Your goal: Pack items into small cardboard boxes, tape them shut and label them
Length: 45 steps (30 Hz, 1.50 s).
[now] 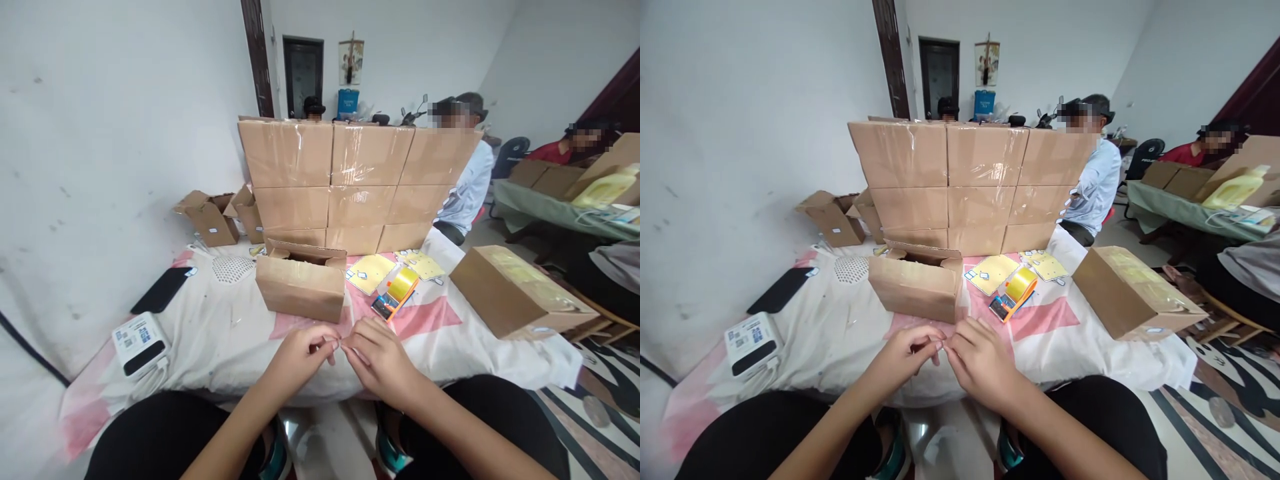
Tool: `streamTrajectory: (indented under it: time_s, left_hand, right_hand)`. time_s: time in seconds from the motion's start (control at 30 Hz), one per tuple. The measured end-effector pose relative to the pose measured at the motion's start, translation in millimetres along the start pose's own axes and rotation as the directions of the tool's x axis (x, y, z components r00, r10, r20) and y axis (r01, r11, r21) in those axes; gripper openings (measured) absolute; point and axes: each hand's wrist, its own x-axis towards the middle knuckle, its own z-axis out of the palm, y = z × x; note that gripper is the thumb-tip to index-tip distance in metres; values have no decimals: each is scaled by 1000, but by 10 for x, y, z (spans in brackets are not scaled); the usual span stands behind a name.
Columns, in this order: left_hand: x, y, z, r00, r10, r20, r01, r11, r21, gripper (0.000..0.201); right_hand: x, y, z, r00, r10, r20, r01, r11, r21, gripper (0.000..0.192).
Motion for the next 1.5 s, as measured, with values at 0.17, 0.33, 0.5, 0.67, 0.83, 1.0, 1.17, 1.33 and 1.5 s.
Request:
streamTrajectory:
  time_s: [0.17,0.33,0.5,0.67,0.83,1.0,1.17,1.33,1.5]
  left_hand:
    - [-54,-48,-270,957,-103,-271,214,882,419,51]
    - [244,-13,-824,723,380,-576,186,696,693,39]
    - [678,-76,-1166,862,379,-336,74,562,824,53]
    - [690,-287,-1125,865,382,-327,23,619,785,45]
    - [612,-348,-1073,899,322,-296,13,655,755,42]
    - [622,-366,-1044,899,322,-297,33,626,779,50]
    - [617,-373,-1006,900,288,-326,80,627,775,50]
    - [622,-402,-883,890,376,-259,29,520,854,48]
    - [676,-455,-750,880,441,-175,-99,533,841,39]
  right_hand:
    - [6,-59,-94,991,0,-137,17,992,123,13]
    - [201,-84,-281,982,144,-123,-99,944,315,13]
    - [464,-137,-363,985,166,43,-171,944,283,13]
    - [755,-170,-518,971,132,201,-209,880,428,11]
    - [1204,109,-411,920,212,331,-380,691,615,19]
    - [1594,662,195,828,460,320,-549,779,303,19]
    - [1689,972,533,792,549,266,-588,803,92,11]
    - [1682,990,543,775,548,315,-581,814,13,7]
    - [1692,963,567,749,595,291,-602,795,-74,13]
